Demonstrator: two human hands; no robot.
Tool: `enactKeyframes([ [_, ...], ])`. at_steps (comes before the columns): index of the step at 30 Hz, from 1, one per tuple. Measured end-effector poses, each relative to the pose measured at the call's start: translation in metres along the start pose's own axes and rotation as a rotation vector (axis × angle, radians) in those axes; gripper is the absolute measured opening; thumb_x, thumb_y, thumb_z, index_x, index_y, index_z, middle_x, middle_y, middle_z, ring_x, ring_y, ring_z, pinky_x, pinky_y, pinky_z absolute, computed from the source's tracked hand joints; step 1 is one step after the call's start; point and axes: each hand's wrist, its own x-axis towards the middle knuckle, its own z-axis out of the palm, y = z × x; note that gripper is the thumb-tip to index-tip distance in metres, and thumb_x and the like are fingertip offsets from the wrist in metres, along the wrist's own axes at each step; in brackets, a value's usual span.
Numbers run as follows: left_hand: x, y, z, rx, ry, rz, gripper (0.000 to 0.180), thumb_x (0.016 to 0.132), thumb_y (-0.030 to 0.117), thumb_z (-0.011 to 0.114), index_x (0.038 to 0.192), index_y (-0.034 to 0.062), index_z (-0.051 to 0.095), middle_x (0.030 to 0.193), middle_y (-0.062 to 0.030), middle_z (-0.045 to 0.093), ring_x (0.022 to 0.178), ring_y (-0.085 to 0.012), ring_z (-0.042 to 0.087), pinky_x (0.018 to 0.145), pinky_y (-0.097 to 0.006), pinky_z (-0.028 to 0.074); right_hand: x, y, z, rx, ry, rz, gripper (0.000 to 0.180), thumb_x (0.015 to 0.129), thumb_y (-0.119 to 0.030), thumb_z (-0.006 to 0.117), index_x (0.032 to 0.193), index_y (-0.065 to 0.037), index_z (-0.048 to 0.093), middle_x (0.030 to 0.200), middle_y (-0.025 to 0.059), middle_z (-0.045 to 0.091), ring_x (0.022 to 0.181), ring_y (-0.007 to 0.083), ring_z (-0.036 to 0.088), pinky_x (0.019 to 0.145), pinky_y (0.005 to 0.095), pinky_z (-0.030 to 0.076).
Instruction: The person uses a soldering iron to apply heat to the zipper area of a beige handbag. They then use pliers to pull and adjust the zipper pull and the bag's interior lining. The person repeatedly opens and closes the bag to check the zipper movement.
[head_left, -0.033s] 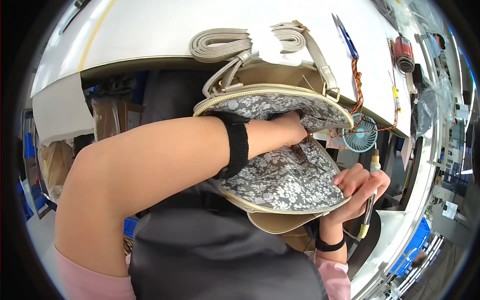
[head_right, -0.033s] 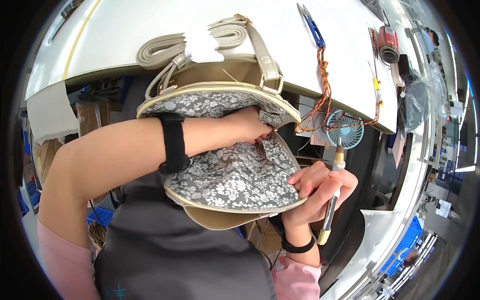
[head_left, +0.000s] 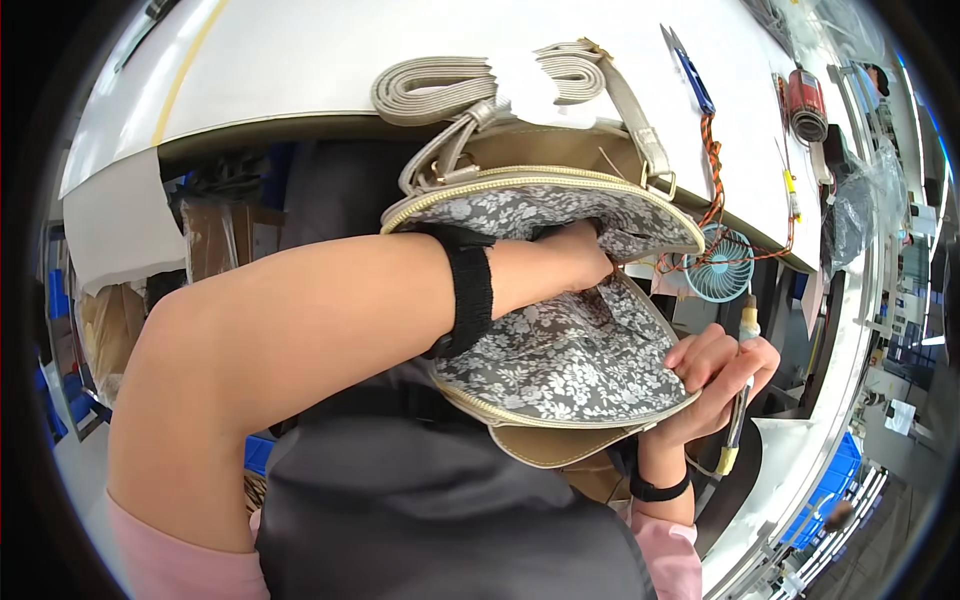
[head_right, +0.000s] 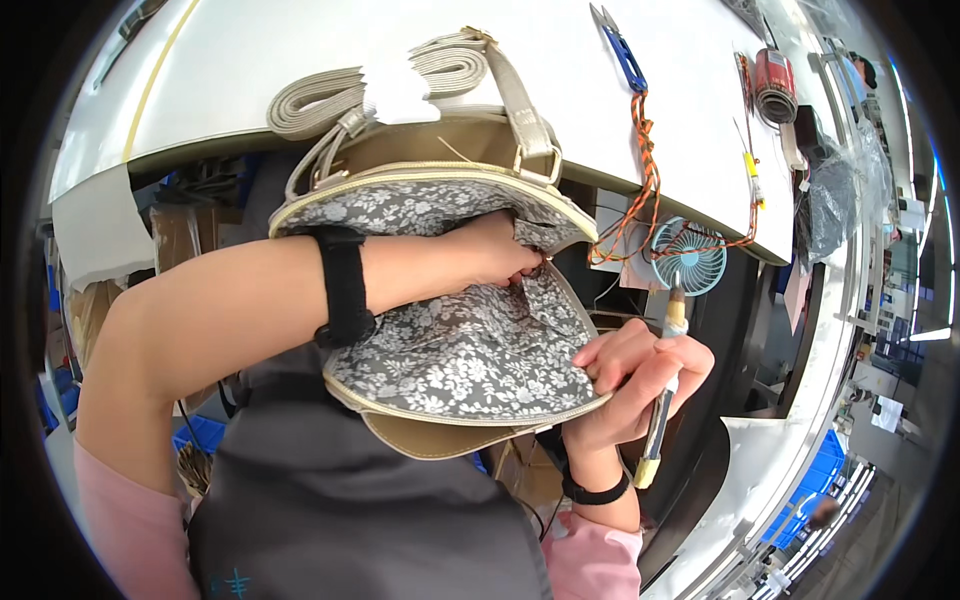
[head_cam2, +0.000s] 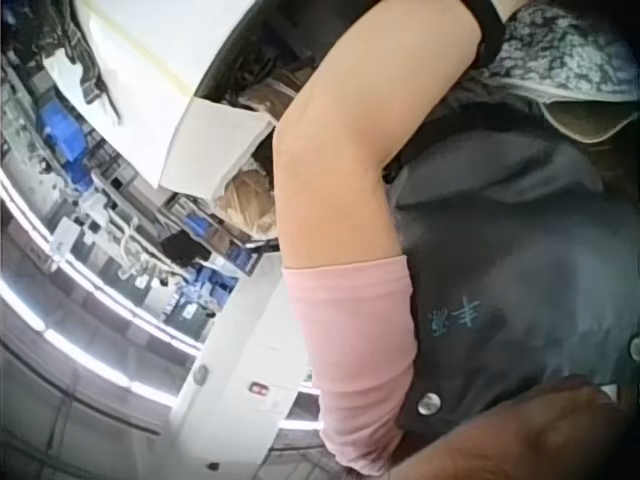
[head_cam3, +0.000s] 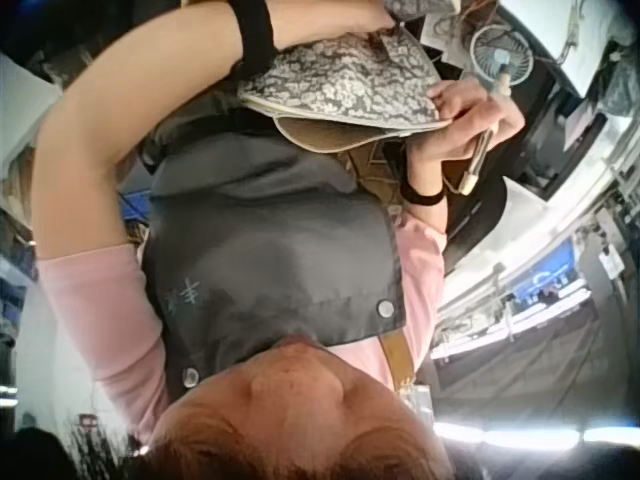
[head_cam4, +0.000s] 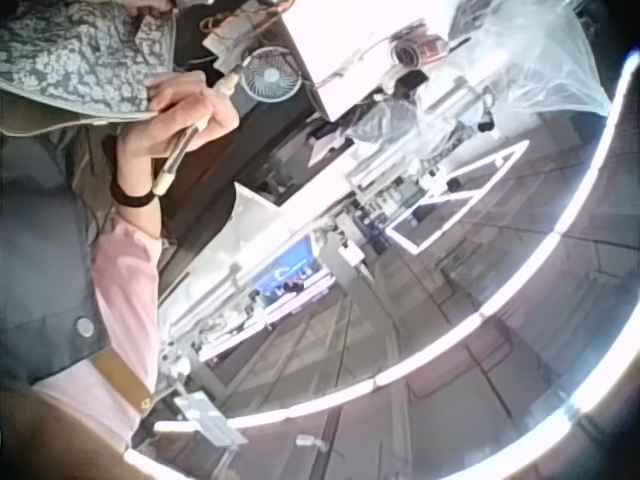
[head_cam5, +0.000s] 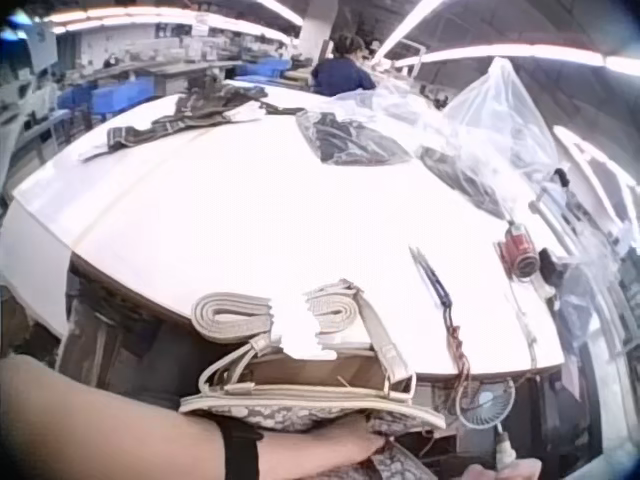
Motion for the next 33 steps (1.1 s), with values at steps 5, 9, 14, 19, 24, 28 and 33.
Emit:
enactKeyframes([
  [5, 0.008, -0.01, 0.007, -0.043, 0.048, 0.056, 0.03, 0.082, 0.013, 0.061, 0.109, 0.001, 0.056, 0.086, -0.0061, 0.061, 0.072, -0.0138, 0.059, 0.06, -0.027, 0.051, 0.002, -0.002, 0.003, 0.0, -0.026, 0.019, 0.019, 0.1, -0.025, 0.036, 0.098, -0.006, 0.037, 0.049, 0.0008, 0.033, 0.042, 0.009, 0.034, 0.039, 0.0237, 0.042],
  [9, -0.014, 0.007, -0.005, -0.17, -0.025, 0.011, 0.029, 0.082, 0.009, 0.058, 0.108, -0.0046, 0.055, 0.089, -0.011, 0.061, 0.073, -0.0175, 0.061, 0.061, -0.029, 0.054, 0.003, -0.002, -0.001, -0.007, -0.038, 0.017, 0.018, 0.1, -0.024, 0.036, 0.098, -0.007, 0.036, 0.049, 0.0014, 0.034, 0.042, 0.0095, 0.034, 0.038, 0.0239, 0.042],
  [14, -0.015, 0.001, -0.016, -0.247, -0.161, 0.016, 0.025, 0.083, 0.005, 0.053, 0.105, -0.0084, 0.053, 0.091, -0.0178, 0.061, 0.072, -0.0241, 0.066, 0.063, -0.03, 0.056, 0.003, -0.001, 0.0, -0.031, 0.001, 0.042, 0.017, 0.1, -0.024, 0.036, 0.098, -0.007, 0.036, 0.048, 0.002, 0.034, 0.042, 0.01, 0.034, 0.038, 0.0245, 0.042],
  [19, -0.018, 0.011, -0.02, -0.291, -0.189, -0.143, 0.022, 0.085, 0.001, 0.048, 0.106, -0.0079, 0.051, 0.093, -0.02, 0.062, 0.074, -0.0266, 0.066, 0.063, -0.03, 0.056, 0.004, -0.001, -0.002, -0.064, 0.008, 0.011, 0.018, 0.1, -0.023, 0.036, 0.098, -0.005, 0.035, 0.049, 0.0019, 0.035, 0.042, 0.01, 0.034, 0.039, 0.0244, 0.042],
  [24, -0.013, 0.005, -0.02, -0.286, -0.215, -0.093, 0.025, 0.086, 0.005, 0.052, 0.107, -0.0083, 0.051, 0.092, -0.018, 0.062, 0.076, -0.0247, 0.066, 0.063, -0.03, 0.056, 0.003, 0.001, -0.003, -0.082, 0.02, 0.0, 0.019, 0.1, -0.024, 0.036, 0.098, -0.005, 0.036, 0.049, 0.0018, 0.036, 0.043, 0.0098, 0.035, 0.039, 0.0241, 0.042],
  [28, -0.011, 0.003, -0.016, -0.281, -0.191, -0.054, 0.026, 0.086, 0.008, 0.055, 0.108, -0.005, 0.052, 0.09, -0.0148, 0.062, 0.074, -0.021, 0.065, 0.062, -0.028, 0.055, 0.003, 0.0, -0.003, -0.076, 0.011, 0.003, 0.02, 0.1, -0.024, 0.036, 0.098, -0.005, 0.036, 0.049, 0.0017, 0.036, 0.043, 0.0098, 0.035, 0.039, 0.0239, 0.042],
  [33, 0.006, -0.006, -0.008, -0.113, -0.117, 0.016, 0.025, 0.084, 0.01, 0.057, 0.107, 0.0004, 0.055, 0.084, -0.0099, 0.062, 0.067, -0.015, 0.061, 0.06, -0.026, 0.052, 0.004, -0.001, 0.001, -0.066, -0.023, 0.007, 0.019, 0.1, -0.024, 0.036, 0.099, -0.005, 0.036, 0.049, 0.0014, 0.035, 0.043, 0.0097, 0.035, 0.039, 0.0241, 0.042],
])
